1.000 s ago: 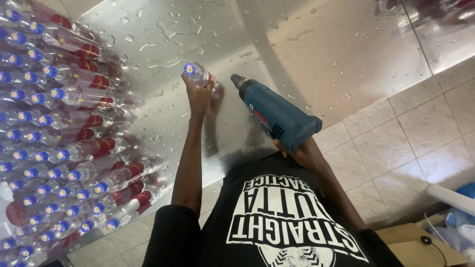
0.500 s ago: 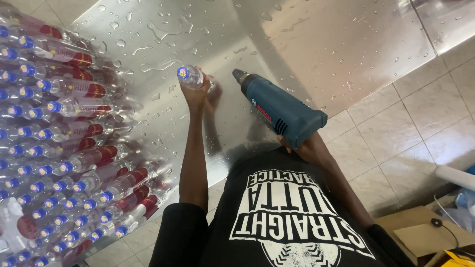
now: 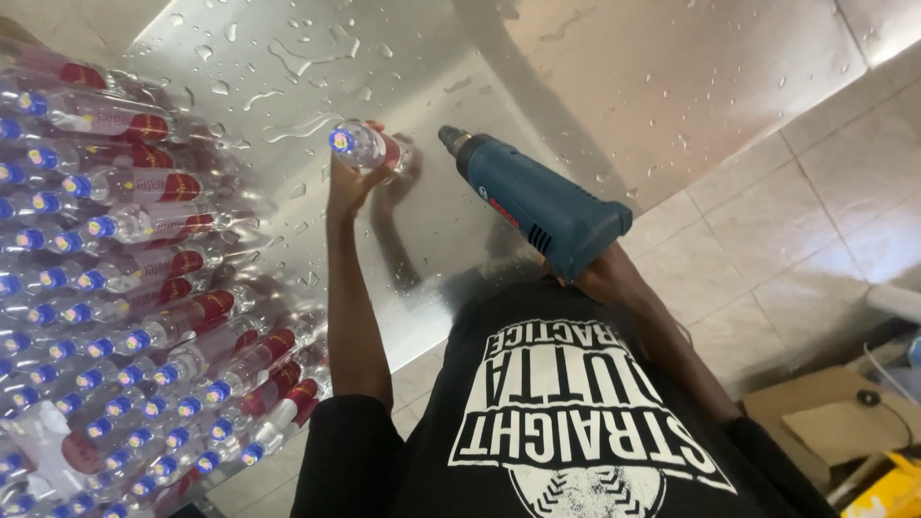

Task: Using a handheld heat gun to shrink-wrap plastic seals onto the caps of water bottles on a production line.

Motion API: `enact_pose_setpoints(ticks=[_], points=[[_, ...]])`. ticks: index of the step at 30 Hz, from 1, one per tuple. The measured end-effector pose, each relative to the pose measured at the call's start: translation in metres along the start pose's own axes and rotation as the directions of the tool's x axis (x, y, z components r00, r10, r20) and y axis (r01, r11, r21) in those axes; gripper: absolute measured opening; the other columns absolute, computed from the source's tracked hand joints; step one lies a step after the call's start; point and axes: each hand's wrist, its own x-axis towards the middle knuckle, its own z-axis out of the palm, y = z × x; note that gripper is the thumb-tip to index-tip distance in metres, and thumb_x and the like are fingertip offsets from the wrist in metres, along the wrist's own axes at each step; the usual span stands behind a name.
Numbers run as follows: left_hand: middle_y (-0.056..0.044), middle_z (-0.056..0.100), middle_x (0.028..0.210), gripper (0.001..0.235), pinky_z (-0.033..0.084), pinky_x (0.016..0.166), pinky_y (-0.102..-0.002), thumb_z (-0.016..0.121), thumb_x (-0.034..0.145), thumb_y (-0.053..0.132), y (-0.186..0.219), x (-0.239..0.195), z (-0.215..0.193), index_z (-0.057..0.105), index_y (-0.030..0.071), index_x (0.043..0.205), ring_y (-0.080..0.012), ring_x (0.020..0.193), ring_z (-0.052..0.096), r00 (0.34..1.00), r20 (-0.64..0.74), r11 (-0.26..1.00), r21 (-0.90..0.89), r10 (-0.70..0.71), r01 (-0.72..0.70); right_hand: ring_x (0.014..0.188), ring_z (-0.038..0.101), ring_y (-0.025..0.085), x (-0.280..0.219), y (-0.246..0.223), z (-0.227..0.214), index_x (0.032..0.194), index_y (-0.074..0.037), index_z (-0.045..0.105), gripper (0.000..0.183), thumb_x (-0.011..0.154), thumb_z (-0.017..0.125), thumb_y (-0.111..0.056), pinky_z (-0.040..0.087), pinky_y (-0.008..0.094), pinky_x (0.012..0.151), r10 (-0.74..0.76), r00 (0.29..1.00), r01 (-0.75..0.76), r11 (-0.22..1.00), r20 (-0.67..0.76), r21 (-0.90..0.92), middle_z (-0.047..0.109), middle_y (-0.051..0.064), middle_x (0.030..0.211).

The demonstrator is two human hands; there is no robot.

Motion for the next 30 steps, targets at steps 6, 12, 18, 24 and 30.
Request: enact_pose_setpoints(ticks=[6, 12, 18, 24, 30], points=[[-0.016, 0.072, 0.126, 0.077, 0.045, 0.117, -0.046, 0.106, 0.075, 0.008, 0.023, 0.013, -0.007, 0.059, 0.005, 0.136, -0.0295, 0.122, 0.070, 0.994, 0.111, 0.995, 0.096, -0.020, 0.009, 0.069, 0.072, 0.034, 0.001, 0.012, 0.006, 0.105, -0.007, 0.060, 0.020, 0.100, 0.075, -0.020, 0.058, 0.043, 0.070, 0.057, 0.998, -0.055, 0.997, -0.039, 0.058, 0.070, 0.021, 0.092], [-0.016, 0.072, 0.127, 0.070, 0.039, 0.124, -0.052, 0.100, 0.079, -0.003, 0.025, 0.016, -0.007, 0.053, 0.007, 0.130, -0.0346, 0.135, 0.065, 0.986, 0.124, 0.993, 0.052, -0.115, 0.109, 0.071, 0.073, 0.035, 0.002, 0.022, 0.010, 0.113, -0.008, 0.059, 0.025, 0.099, 0.076, -0.019, 0.060, 0.045, 0.072, 0.099, 0.993, -0.092, 0.990, -0.065, 0.111, 0.070, 0.021, 0.097], [-0.015, 0.070, 0.125, 0.069, 0.042, 0.120, -0.049, 0.097, 0.081, -0.005, 0.025, 0.014, -0.003, 0.052, 0.009, 0.131, -0.0314, 0.129, 0.066, 0.989, 0.090, 0.992, 0.040, -0.119, 0.116, 0.073, 0.074, 0.036, 0.003, 0.030, 0.013, 0.120, -0.008, 0.058, 0.031, 0.097, 0.077, -0.017, 0.061, 0.047, 0.073, 0.113, 0.992, -0.105, 0.983, -0.048, 0.152, 0.070, 0.022, 0.102], [-0.014, 0.065, 0.129, 0.075, 0.041, 0.115, -0.048, 0.098, 0.080, -0.001, 0.020, 0.004, -0.003, 0.049, 0.010, 0.136, -0.0296, 0.126, 0.061, 0.988, 0.047, 0.987, 0.064, -0.147, 0.144, 0.076, 0.075, 0.036, 0.003, 0.034, 0.018, 0.127, -0.009, 0.057, 0.039, 0.095, 0.079, -0.016, 0.062, 0.049, 0.075, 0.119, 0.992, -0.111, 0.976, -0.029, 0.185, 0.069, 0.022, 0.108], [-0.014, 0.058, 0.133, 0.110, 0.039, 0.122, -0.052, 0.105, 0.071, 0.000, 0.021, -0.001, -0.026, 0.035, 0.009, 0.155, -0.0299, 0.131, 0.058, 0.980, 0.073, 0.979, 0.102, -0.183, 0.175, 0.078, 0.077, 0.037, -0.002, 0.036, 0.021, 0.134, -0.009, 0.056, 0.047, 0.094, 0.080, -0.014, 0.064, 0.051, 0.076, 0.093, 0.996, -0.094, 0.976, 0.015, 0.197, 0.069, 0.023, 0.113]])
